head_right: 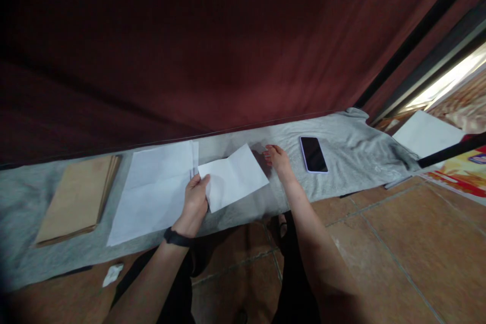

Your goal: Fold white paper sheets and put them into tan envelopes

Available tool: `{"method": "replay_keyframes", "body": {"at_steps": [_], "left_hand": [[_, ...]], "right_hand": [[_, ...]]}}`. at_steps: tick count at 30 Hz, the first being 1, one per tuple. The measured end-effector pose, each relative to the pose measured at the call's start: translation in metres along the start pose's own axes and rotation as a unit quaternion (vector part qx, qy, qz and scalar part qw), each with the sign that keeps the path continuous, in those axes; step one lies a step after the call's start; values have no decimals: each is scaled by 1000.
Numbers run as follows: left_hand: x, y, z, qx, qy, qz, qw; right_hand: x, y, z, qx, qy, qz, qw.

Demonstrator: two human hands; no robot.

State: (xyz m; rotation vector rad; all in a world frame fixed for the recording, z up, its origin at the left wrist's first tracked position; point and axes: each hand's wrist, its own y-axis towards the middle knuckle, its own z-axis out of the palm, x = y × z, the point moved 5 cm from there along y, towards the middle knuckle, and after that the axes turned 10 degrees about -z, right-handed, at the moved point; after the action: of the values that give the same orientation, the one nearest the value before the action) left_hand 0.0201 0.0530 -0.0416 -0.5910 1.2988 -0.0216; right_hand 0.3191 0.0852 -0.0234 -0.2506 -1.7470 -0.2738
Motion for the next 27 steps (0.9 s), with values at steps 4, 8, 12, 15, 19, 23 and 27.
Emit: {"method": "replay_keyframes", "body": {"at_steps": [4,8,12,15,19,23,27], "left_hand": [[12,14,-1,29,110,64,991],[-3,19,2,27,247,166,954],[-21,6,6,-24,379,248,891],[-28,-19,17,-56,450,345,822],[-5,-42,48,70,536,420,729],[20,-39,59,104,570,405,707],[24,-32,55,78,595,395,695]], "right_hand": [[10,-10,4,-29,-191,-118,974],[25,-39,48,109,-317,-261,905],[23,-71,92,232,-371,-335,835],[16,-81,106,252,-398,-339,814],[8,-84,114,263,-426,-347,793],[1,-86,116,267,-458,-347,774],[1,-84,114,255,-473,-353,766]]}}
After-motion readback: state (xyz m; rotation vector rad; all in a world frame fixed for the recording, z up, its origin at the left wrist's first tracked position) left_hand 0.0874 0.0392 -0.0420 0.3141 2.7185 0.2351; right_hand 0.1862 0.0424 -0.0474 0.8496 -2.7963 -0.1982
